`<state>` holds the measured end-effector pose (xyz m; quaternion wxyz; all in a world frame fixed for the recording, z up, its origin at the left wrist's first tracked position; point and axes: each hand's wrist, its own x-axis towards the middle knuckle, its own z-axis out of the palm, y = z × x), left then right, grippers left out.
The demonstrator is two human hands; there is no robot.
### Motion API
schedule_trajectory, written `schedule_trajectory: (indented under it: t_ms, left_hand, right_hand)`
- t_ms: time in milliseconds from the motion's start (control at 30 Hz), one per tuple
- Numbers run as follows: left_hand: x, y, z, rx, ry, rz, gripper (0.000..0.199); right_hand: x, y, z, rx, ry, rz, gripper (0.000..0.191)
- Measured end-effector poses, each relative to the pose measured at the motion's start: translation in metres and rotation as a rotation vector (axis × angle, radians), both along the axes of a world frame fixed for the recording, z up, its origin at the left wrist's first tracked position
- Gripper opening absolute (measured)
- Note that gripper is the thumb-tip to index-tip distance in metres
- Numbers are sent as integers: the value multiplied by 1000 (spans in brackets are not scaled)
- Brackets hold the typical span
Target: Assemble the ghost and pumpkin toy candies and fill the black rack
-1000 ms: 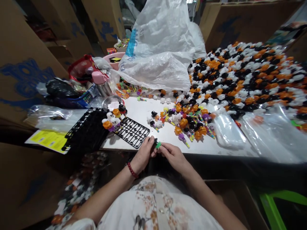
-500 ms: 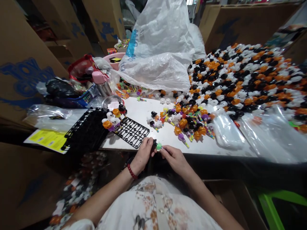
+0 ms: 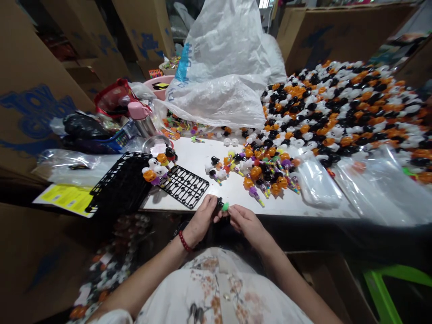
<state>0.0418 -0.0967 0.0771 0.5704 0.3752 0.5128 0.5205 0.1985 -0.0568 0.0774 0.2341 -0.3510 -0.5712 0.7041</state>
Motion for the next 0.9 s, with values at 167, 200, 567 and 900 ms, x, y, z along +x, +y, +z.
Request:
schedule_trajectory:
  t_ms: [167,200,567,900]
  left_hand:
    - [-4,-2,7,8,64,-38,37]
    - [-5,-2,7,20,113,-43,36]
    - [-6,-8,5,63,451,-66,30]
    - [-21,26,22,37,34,-56,34]
  right_hand:
    - [4,-2,6,395,-204,-48,34]
    - [5,-2,6,451,-223,-55,31]
    - [-8,-10,10,834,-374,-20,27]
    - [-13,26,12,429,-101,-75,38]
